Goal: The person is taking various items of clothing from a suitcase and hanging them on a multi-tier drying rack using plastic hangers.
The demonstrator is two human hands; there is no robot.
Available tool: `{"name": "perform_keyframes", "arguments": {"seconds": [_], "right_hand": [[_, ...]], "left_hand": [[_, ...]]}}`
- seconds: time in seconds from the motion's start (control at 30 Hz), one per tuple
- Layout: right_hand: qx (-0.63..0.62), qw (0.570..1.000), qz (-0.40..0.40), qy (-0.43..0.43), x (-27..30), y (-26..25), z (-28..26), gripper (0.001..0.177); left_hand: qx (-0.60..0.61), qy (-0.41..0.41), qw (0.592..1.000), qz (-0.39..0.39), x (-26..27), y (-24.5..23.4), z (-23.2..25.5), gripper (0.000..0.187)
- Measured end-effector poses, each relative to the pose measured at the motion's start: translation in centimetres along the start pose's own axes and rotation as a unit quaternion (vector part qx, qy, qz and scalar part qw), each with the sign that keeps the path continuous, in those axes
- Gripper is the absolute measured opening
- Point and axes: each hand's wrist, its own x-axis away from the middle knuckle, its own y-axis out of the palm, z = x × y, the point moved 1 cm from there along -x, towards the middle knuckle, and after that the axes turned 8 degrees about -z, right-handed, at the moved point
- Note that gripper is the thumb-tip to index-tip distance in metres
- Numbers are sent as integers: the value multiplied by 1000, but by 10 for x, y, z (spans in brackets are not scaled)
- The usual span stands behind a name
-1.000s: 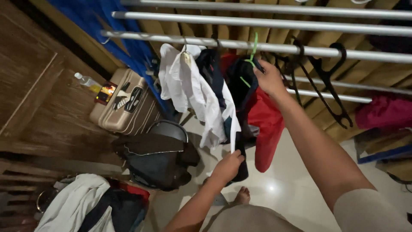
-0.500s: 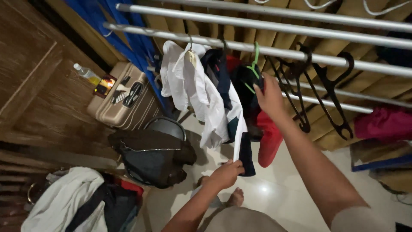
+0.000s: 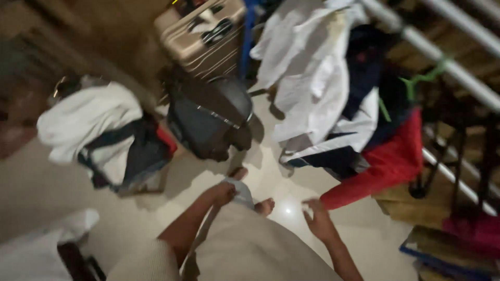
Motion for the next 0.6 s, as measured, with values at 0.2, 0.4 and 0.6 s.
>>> {"name": "perform_keyframes", "arguments": {"seconds": [0.2,0.4,0.6], "right_hand": [[-219,881,-310,283,92,63,40,38],[-263,788,-380,407,18,-7,-23,37],[-618,362,-219,663,-53,24,16,35]], "left_hand": [[235,-293,926,43,56,-35,-8,29],[457,-283,824,179,59,-66,-39,27],[503,-230,771,314,37,-150,-69,36]]}}
